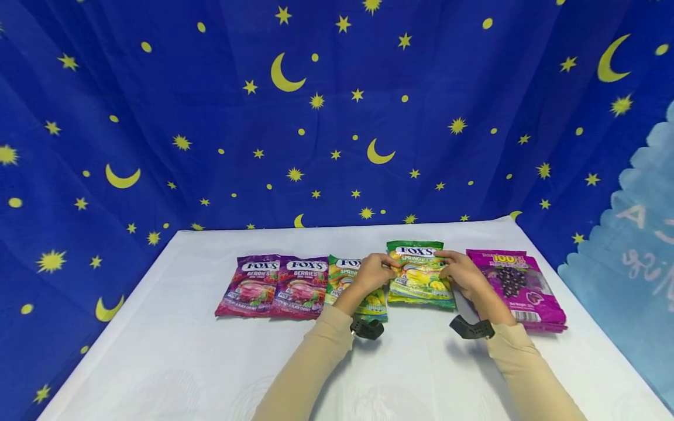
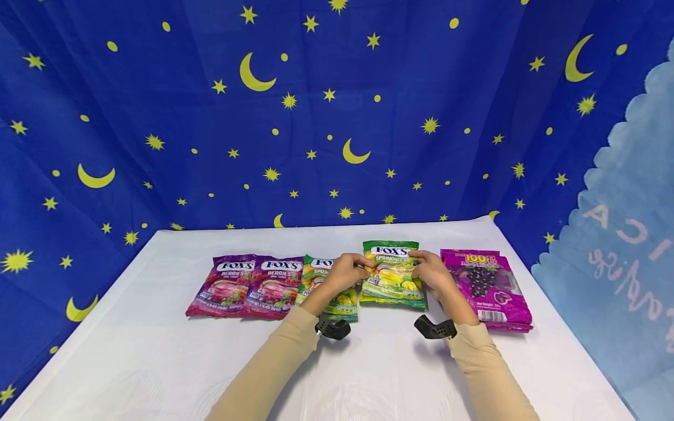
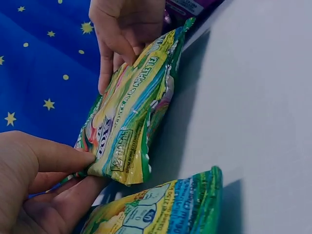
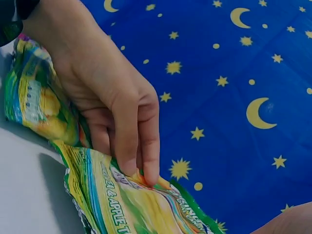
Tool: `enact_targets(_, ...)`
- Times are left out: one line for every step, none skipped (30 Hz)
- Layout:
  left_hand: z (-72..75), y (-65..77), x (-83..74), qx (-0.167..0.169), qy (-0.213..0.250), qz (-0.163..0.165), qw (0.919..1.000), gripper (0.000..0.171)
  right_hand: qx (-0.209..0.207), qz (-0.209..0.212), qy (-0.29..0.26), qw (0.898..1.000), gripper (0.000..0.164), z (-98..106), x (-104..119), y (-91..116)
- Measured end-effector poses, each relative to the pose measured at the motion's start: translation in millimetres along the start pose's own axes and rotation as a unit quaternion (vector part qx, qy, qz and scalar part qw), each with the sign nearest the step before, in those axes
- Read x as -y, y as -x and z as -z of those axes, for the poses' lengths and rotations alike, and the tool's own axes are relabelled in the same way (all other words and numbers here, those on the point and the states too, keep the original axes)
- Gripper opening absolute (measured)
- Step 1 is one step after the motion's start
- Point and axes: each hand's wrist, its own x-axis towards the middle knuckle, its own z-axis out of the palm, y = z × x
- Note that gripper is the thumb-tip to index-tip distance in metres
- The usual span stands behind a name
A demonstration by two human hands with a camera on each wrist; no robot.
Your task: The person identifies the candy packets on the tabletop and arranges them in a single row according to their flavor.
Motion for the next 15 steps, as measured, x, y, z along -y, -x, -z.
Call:
enact_targets(0.8, 1.3, -0.2, -0.003, 0.000, -0.001, 1.0000, 0.016, -0.003, 0.001, -0.001, 1.000, 0.069, -1, 1, 2)
enact_targets(1.5, 2.7, -0.1, -0.005, 0.004, -0.001, 1.0000, 0.016, -0.006, 0.003, -0.002, 1.000, 0.068, -1, 1, 3)
enact_targets(2.3, 4.1, 0.0, -0.006, 0.012, -0.001, 0.9999, 0.016, -0.011, 0.007, -0.003, 1.000, 0.068, -1, 2, 4)
enact_targets(3.4, 5.5, 0.2, -0.007, 0.024, 0.000, 0.9997, 0.016, -0.014, 0.011, -0.001, 1.000, 0.067, -2, 3, 6)
enact_targets(4.7, 7.2, 0.3, -0.008, 0.042, 0.004, 0.9991, 0.017, -0.014, 0.018, -0.004, 1.000, 0.067, -2, 3, 7)
enact_targets(6.3, 9.0, 0.4, -0.007, 0.067, 0.008, 0.9977, 0.017, -0.013, 0.025, -0.007, 1.000, 0.067, -2, 4, 9)
enact_targets(8.4, 10.9, 0.6, -0.007, 0.094, 0.014, 0.9954, 0.018, -0.011, 0.031, -0.010, 0.999, 0.066, -3, 5, 11)
enact_targets(10.7, 13.2, 0.4, -0.007, 0.120, 0.020, 0.9926, 0.018, -0.010, 0.035, -0.014, 0.999, 0.066, -3, 7, 13)
enact_targets(13.3, 15.3, 0.2, -0.006, 0.143, 0.024, 0.9894, 0.019, -0.007, 0.039, -0.018, 0.999, 0.066, -4, 8, 15)
enact_targets(15.9, 17.7, -0.7, -0.003, 0.165, 0.027, 0.9858, 0.019, -0.006, 0.041, -0.018, 0.999, 0.066, -4, 9, 17)
enact_targets(18.4, 20.1, -1.5, -0.001, 0.183, 0.030, 0.9826, 0.020, -0.004, 0.042, -0.021, 0.999, 0.066, -5, 9, 18)
enact_targets(20.7, 22.2, -1.9, 0.000, 0.195, 0.031, 0.9804, 0.020, -0.003, 0.042, -0.024, 0.999, 0.066, -5, 10, 20)
enact_targets(22.9, 24.3, -2.6, 0.001, 0.197, 0.032, 0.9799, 0.020, -0.003, 0.042, -0.025, 0.999, 0.066, -6, 10, 21)
enact_targets(24.8, 26.4, -3.4, 0.003, 0.198, 0.031, 0.9797, 0.021, -0.003, 0.043, -0.028, 0.999, 0.066, -7, 10, 22)
enact_targets(26.4, 28.1, -3.8, 0.004, 0.200, 0.030, 0.9794, 0.021, -0.002, 0.044, -0.030, 0.999, 0.065, -7, 10, 23)
